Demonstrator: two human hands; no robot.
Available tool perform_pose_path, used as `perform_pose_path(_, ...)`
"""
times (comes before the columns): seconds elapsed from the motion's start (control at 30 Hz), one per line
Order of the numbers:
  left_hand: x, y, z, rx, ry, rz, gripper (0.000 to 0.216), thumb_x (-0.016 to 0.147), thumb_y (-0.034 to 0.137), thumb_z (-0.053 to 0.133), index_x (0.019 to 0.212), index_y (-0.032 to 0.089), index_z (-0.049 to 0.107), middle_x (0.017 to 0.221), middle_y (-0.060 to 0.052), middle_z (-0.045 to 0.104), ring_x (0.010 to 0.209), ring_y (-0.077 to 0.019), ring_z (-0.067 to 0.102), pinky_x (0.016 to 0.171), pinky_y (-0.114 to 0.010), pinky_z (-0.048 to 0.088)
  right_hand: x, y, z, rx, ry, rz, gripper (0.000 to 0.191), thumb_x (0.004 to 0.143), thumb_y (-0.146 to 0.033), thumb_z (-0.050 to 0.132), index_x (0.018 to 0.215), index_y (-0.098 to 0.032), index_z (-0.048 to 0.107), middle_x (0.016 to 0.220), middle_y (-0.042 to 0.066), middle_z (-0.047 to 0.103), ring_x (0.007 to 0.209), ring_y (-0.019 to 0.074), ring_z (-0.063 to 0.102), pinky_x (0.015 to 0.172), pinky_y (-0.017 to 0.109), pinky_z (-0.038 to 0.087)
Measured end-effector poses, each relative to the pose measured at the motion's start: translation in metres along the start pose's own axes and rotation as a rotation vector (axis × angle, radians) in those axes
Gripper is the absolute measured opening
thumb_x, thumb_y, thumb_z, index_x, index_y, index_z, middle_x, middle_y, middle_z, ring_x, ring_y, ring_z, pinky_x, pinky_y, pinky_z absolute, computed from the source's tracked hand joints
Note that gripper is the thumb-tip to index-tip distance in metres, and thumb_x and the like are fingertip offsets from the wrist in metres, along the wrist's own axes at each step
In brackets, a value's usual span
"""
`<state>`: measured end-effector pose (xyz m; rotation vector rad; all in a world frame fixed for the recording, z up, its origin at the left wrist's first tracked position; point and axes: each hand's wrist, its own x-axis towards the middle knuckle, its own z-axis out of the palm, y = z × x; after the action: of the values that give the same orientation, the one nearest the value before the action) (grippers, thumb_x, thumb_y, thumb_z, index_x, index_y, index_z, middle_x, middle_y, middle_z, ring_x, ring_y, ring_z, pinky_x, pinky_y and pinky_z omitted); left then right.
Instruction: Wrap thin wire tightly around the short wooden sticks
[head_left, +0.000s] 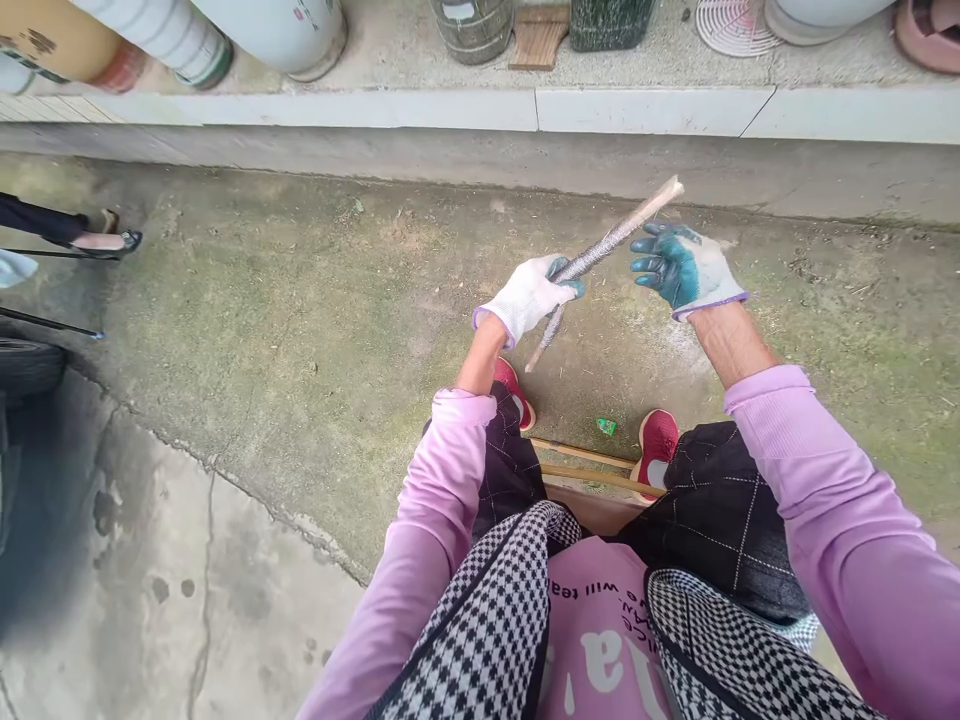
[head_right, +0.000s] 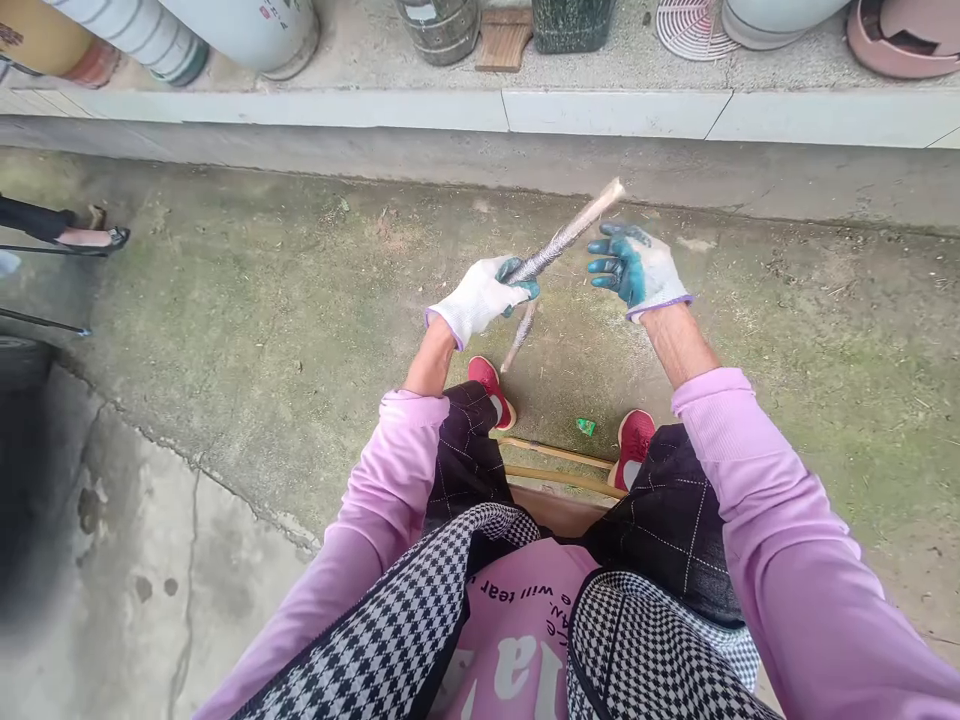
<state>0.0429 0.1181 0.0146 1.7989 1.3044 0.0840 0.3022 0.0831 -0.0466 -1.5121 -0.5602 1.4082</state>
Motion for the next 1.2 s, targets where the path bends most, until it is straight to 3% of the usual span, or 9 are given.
perform_pose_path(0.1, 0.002, -0.001, 0.008, -0.164, -0.014, -0.014, 0.017, 0.1, 0.028, 0.079, 0.113, 0.019, 0.076, 0.083, 0.0, 0.068, 0.077, -0.0154, 0.064, 0.076, -0.029, 0.058, -0.011, 0.011, 0.028, -0.32, -0.193, -0.063, 0.044, 0.088, -0.019, 0.091, 0.13, -0.022, 0.078, 0.12, 0.007, 0.089, 0.082, 0.0187, 0.079, 0.068, 0.029, 0.067)
perform_pose_path(0.23, 0.009, -0.005, 0.015, -0.396, 0.083, 0.022, 0.024, 0.091, 0.031, 0.091, 0.102, 0.02, 0.073, 0.08, 0.003, 0.065, 0.073, -0.0142, 0.063, 0.072, -0.029, 0.058, -0.024, 0.031, 0.062, -0.969, -0.466, -0.104, 0.031, 0.098, -0.019, 0.08, 0.128, -0.018, 0.087, 0.114, 0.01, 0.092, 0.094, 0.0256, 0.084, 0.083, 0.031, 0.067)
perform_pose_path(0.4, 0.012, -0.006, -0.002, -0.64, 0.314, -0.007, 0.025, 0.093, 0.029, 0.093, 0.103, 0.021, 0.072, 0.082, 0.002, 0.068, 0.073, -0.0125, 0.065, 0.072, -0.026, 0.061, -0.008, 0.036, 0.05, -1.447, -0.366, -0.151, 0.03, 0.107, -0.023, 0.065, 0.12, -0.019, 0.093, 0.112, 0.012, 0.093, 0.1, 0.028, 0.084, 0.084, 0.031, 0.06)
perform_pose_path(0.63, 0.007, -0.005, -0.023, -0.845, 0.482, -0.08, 0.031, 0.093, 0.036, 0.098, 0.105, 0.023, 0.073, 0.085, 0.002, 0.072, 0.075, -0.0131, 0.071, 0.074, -0.027, 0.063, 0.003, 0.022, 0.032, -1.224, -0.319, -0.116, 0.019, 0.101, -0.024, 0.071, 0.103, -0.021, 0.09, 0.084, 0.005, 0.084, 0.071, 0.0194, 0.071, 0.07, 0.028, 0.055)
perform_pose_path(0.73, 0.004, -0.005, -0.027, -0.924, 0.484, -0.135, 0.034, 0.094, 0.04, 0.101, 0.107, 0.024, 0.074, 0.079, 0.002, 0.071, 0.073, -0.0142, 0.072, 0.077, -0.029, 0.066, -0.006, 0.018, 0.032, -0.904, -0.313, -0.019, 0.009, 0.093, -0.029, 0.08, 0.089, -0.021, 0.08, 0.071, 0.001, 0.074, 0.057, 0.0165, 0.063, 0.058, 0.028, 0.052)
perform_pose_path(0.8, 0.003, -0.005, -0.028, -0.985, 0.466, -0.196, 0.035, 0.095, 0.044, 0.101, 0.109, 0.025, 0.074, 0.073, 0.004, 0.068, 0.07, -0.0149, 0.072, 0.077, -0.029, 0.067, -0.012, 0.012, 0.029, -0.606, -0.308, -0.01, 0.021, 0.088, -0.036, 0.088, 0.082, -0.023, 0.072, 0.066, 0.0, 0.068, 0.053, 0.015, 0.057, 0.051, 0.027, 0.05)
perform_pose_path(0.97, 0.006, 0.003, -0.003, -1.09, 0.305, -0.289, 0.04, 0.099, 0.05, 0.099, 0.115, 0.022, 0.075, 0.082, -0.003, 0.08, 0.088, -0.0225, 0.087, 0.094, -0.038, 0.073, -0.025, -0.01, 0.012, -0.039, -0.385, -0.1, 0.058, 0.079, -0.062, 0.104, 0.077, -0.028, 0.057, 0.056, -0.008, 0.046, 0.046, 0.0098, 0.036, 0.04, 0.023, 0.033)
perform_pose_path(1.07, 0.006, 0.013, 0.022, -1.127, 0.151, -0.294, 0.038, 0.102, 0.047, 0.096, 0.12, 0.02, 0.076, 0.101, -0.012, 0.09, 0.109, -0.0299, 0.092, 0.11, -0.05, 0.072, -0.032, -0.016, 0.011, 0.104, -0.457, -0.162, 0.072, 0.078, -0.072, 0.108, 0.075, -0.029, 0.051, 0.057, -0.012, 0.036, 0.045, 0.0076, 0.026, 0.038, 0.022, 0.028)
perform_pose_path(1.2, 0.0, 0.024, 0.041, -1.179, 0.035, -0.277, 0.034, 0.096, 0.036, 0.101, 0.109, 0.019, 0.075, 0.1, -0.012, 0.09, 0.111, -0.0325, 0.092, 0.118, -0.054, 0.07, -0.05, -0.016, 0.017, 0.199, -0.431, -0.205, 0.077, 0.08, -0.072, 0.109, 0.072, -0.028, 0.047, 0.058, -0.01, 0.038, 0.047, 0.0082, 0.029, 0.039, 0.024, 0.029)
